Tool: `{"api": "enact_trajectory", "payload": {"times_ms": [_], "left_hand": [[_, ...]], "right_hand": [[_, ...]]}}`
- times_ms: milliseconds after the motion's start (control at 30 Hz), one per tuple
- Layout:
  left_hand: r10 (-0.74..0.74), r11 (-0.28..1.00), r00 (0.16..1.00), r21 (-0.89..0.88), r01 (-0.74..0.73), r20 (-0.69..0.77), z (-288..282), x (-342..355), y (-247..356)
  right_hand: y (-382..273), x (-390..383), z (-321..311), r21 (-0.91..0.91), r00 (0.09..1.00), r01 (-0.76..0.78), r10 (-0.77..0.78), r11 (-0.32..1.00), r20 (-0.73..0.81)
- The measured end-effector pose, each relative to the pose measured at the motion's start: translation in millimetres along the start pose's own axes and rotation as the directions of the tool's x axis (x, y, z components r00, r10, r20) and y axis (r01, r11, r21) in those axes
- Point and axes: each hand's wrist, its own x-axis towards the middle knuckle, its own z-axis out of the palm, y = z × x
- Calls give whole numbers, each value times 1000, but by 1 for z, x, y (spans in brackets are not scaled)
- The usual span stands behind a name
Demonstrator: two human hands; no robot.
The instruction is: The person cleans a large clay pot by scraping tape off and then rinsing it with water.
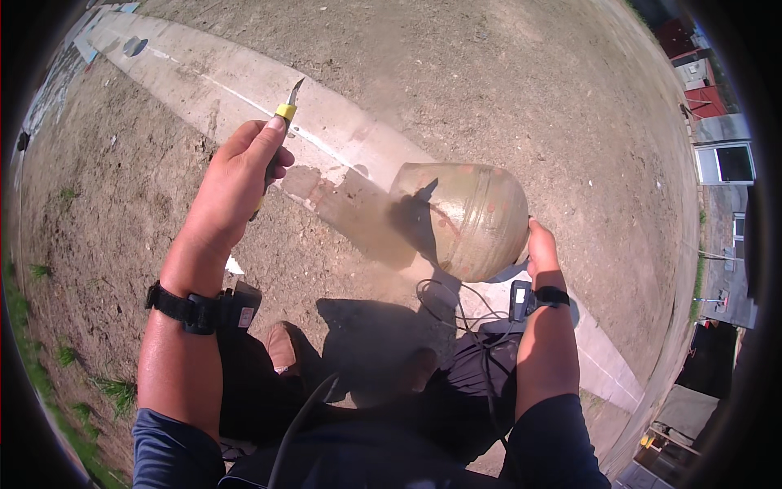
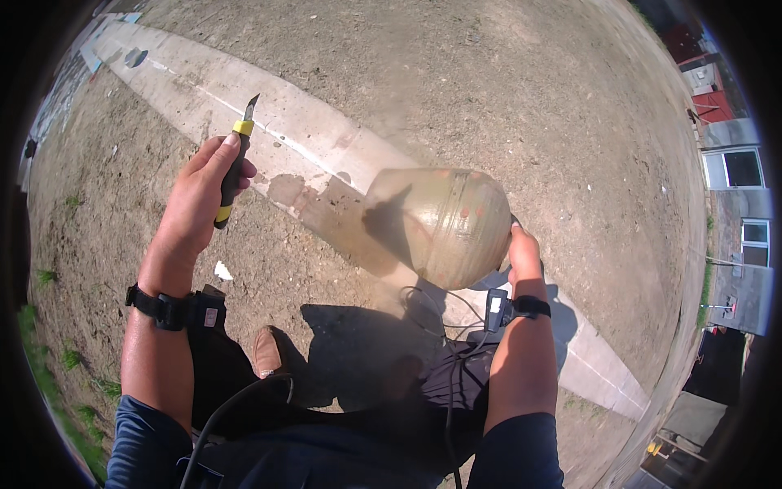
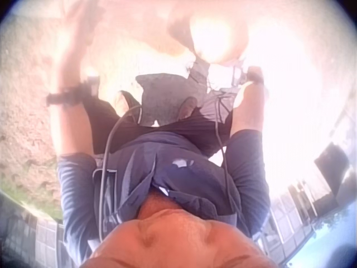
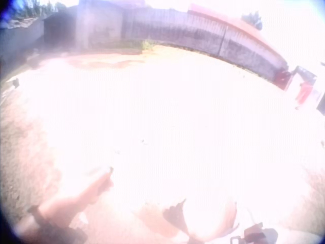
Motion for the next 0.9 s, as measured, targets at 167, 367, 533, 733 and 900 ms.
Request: {"api": "enact_trajectory", "payload": {"times_ms": [167,367,533,733,900], "left_hand": [[-28,986,996,163,14,85,8,-4,3],[-27,905,981,421,-57,191,19,-9,-10],[16,811,960,558,-176,280,47,-17,-23],[-94,820,937,560,-119,336,82,-38,-36],[-113,913,951,408,-15,288,113,-51,-72]], "right_hand": [[28,31,-16,55,999,17,-20,998,47],[15,11,-6,-9,1000,-16,16,1000,14],[-2,-13,-2,-44,999,30,-31,999,-13],[-21,-23,5,-89,978,202,-197,975,68],[-15,-7,1,-83,933,342,-328,936,150]]}}
